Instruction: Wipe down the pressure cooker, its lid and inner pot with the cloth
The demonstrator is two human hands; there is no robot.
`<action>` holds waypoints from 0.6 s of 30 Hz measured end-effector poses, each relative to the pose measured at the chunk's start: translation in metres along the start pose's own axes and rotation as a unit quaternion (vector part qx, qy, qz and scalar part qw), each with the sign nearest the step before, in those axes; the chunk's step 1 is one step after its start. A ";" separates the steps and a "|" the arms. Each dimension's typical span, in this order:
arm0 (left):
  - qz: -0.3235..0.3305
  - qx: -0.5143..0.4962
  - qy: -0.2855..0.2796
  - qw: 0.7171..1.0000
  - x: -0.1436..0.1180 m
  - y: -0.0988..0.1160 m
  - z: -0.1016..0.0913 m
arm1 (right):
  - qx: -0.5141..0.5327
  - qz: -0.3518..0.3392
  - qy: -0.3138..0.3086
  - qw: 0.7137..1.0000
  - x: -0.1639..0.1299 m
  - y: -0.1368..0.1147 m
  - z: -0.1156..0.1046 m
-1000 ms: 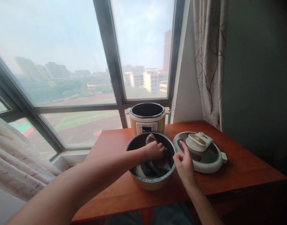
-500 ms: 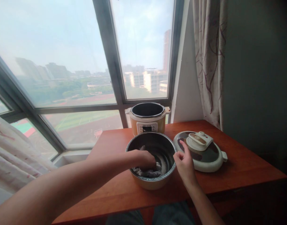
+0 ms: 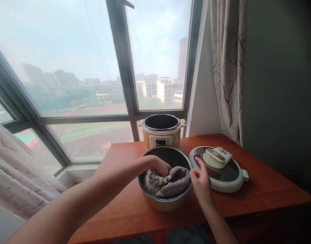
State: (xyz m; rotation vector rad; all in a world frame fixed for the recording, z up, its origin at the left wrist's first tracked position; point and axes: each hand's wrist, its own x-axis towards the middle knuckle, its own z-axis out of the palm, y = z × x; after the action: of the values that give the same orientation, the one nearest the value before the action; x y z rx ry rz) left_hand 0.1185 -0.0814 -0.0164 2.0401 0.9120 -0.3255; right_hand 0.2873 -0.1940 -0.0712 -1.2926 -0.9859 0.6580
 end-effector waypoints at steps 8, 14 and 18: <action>-0.009 -0.145 0.120 0.982 -0.024 0.022 -0.021 | 0.006 0.038 -0.034 0.999 0.007 0.007 -0.013; 0.059 -0.273 0.226 0.933 -0.032 0.034 -0.015 | -0.009 -0.079 0.009 0.997 0.020 -0.020 -0.020; 0.071 -0.310 0.284 0.905 -0.031 0.044 -0.009 | 0.151 0.018 -0.085 0.985 0.015 -0.043 -0.011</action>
State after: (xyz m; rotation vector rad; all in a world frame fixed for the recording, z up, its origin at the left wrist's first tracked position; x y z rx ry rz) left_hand 0.1274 -0.1051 0.0320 1.5870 1.0285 0.6103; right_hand 0.2988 -0.1944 -0.0252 -1.0011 -0.9591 0.9214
